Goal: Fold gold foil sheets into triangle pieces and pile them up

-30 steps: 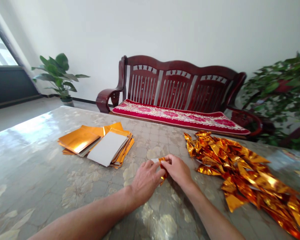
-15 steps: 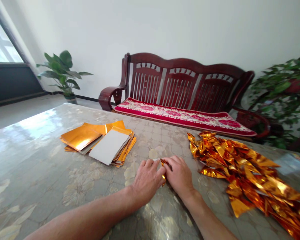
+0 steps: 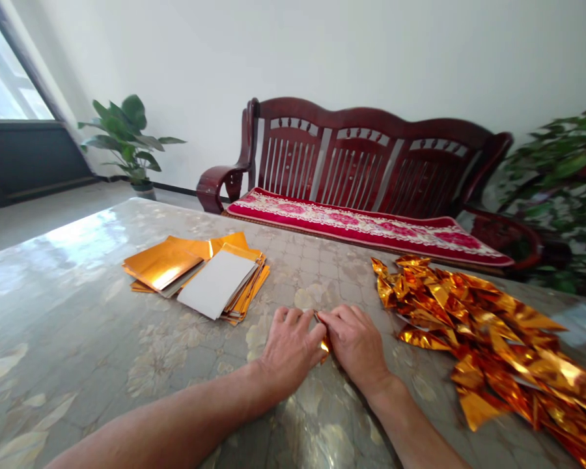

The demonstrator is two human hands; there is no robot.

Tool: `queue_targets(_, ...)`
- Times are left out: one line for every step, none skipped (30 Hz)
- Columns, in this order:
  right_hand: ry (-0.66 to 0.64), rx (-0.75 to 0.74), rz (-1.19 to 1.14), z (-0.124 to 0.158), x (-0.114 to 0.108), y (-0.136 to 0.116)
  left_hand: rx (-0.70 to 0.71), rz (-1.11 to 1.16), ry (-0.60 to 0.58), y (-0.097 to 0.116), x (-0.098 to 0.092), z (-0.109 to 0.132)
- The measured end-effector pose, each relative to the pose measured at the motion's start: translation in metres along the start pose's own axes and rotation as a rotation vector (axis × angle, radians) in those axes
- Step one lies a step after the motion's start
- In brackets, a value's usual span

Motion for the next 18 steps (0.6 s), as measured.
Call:
queue_targets(0.010,-0.013,0.010,0.0003,-0.0008,-0.0013,-0.001,-0.002,0.002,-0.0001,-0.0002,0.0001)
queue_targets(0.026,-0.025,0.013,0.0006,-0.0018,-0.0025,-0.003,-0.005,0.005,-0.0002,-0.0006,0.0003)
queue_targets(0.046,-0.038,0.011,0.0010,-0.0032,-0.0037,-0.006,-0.008,0.009,-0.0004,-0.0010,0.0006)
queue_targets(0.066,-0.051,0.006,0.0013,-0.0045,-0.0047,-0.009,-0.011,0.012,-0.0005,-0.0015,0.0008)
queue_targets(0.086,-0.061,0.002,0.0016,-0.0057,-0.0054,-0.011,-0.014,0.016,-0.0006,-0.0020,0.0011)
queue_targets(0.100,-0.071,-0.002,0.0020,-0.0064,-0.0061,-0.012,-0.017,0.019,-0.0006,-0.0024,0.0014)
queue_targets(0.110,-0.079,-0.004,0.0022,-0.0067,-0.0065,-0.013,-0.019,0.022,-0.0005,-0.0027,0.0016)
queue_targets(0.114,-0.086,-0.005,0.0024,-0.0067,-0.0070,-0.012,-0.019,0.024,-0.0003,-0.0029,0.0017)
queue_targets(0.118,-0.091,-0.004,0.0025,-0.0068,-0.0073,-0.011,-0.019,0.026,-0.0001,-0.0030,0.0018)
queue_targets(0.120,-0.095,-0.003,0.0025,-0.0070,-0.0074,-0.009,-0.018,0.025,0.0001,-0.0030,0.0018)
queue_targets(0.122,-0.098,0.000,0.0024,-0.0073,-0.0076,-0.008,-0.017,0.025,0.0002,-0.0030,0.0018)
queue_targets(0.121,-0.100,0.004,0.0022,-0.0075,-0.0079,-0.007,-0.016,0.024,0.0001,-0.0030,0.0018)
queue_targets(0.120,-0.101,0.010,0.0019,-0.0077,-0.0081,-0.007,-0.014,0.023,0.0000,-0.0030,0.0017)
queue_targets(0.118,-0.103,0.016,0.0016,-0.0078,-0.0084,-0.007,-0.013,0.022,-0.0002,-0.0031,0.0015)
queue_targets(0.115,-0.103,0.021,0.0013,-0.0078,-0.0087,-0.007,-0.011,0.022,-0.0004,-0.0031,0.0014)
queue_targets(0.111,-0.105,0.026,0.0010,-0.0078,-0.0090,-0.008,-0.009,0.022,-0.0007,-0.0031,0.0012)
queue_targets(0.108,-0.106,0.029,0.0007,-0.0077,-0.0093,-0.010,-0.005,0.022,-0.0010,-0.0029,0.0011)
queue_targets(0.105,-0.109,0.032,0.0005,-0.0077,-0.0097,-0.012,-0.001,0.023,-0.0012,-0.0026,0.0010)
Point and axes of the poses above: each hand's wrist, its own z-axis away from the middle knuckle, its own x-axis out of the palm, y = z × x, the point moved 10 cm from there along -z, towards the middle knuckle, and after that the axes turned 10 degrees about x, right-handed, at the moved point
